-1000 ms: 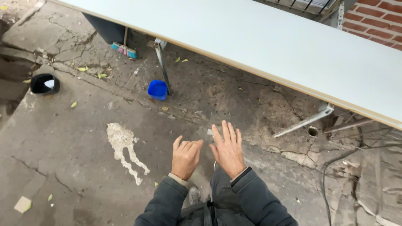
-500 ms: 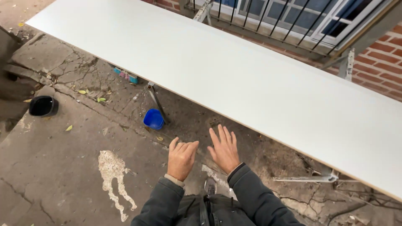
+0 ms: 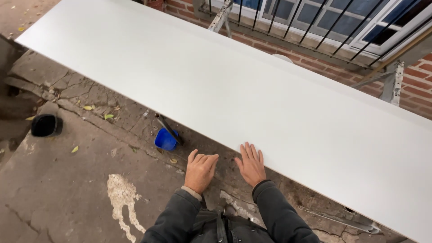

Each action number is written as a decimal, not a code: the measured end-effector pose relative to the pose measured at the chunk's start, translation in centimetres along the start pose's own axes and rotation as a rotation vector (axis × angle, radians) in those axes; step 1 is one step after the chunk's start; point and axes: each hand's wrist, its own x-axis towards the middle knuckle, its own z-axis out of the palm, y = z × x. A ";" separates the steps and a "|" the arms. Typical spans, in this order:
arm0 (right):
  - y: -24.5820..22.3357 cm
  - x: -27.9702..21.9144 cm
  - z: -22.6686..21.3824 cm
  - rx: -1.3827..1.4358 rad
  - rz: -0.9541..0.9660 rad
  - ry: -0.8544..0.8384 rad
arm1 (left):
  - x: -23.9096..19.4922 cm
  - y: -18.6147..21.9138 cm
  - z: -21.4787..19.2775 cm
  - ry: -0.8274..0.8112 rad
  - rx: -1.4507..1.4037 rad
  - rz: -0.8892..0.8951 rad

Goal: The person positions a long white board on a workbench and places a wooden stick along its length. They then use a tape measure and a pencil to mark measurements on the board.

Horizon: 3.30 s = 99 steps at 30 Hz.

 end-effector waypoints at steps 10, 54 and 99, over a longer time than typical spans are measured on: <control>-2.7 7.7 -0.9 -0.006 0.106 0.058 | 7.9 -10.7 7.6 -0.281 -0.074 -0.045; -8.0 14.8 -0.8 -0.100 0.671 0.297 | 45.3 -22.7 28.2 -0.865 0.118 0.154; -9.2 8.2 3.1 1.504 2.024 1.051 | 48.5 -22.7 27.5 -0.817 0.027 0.143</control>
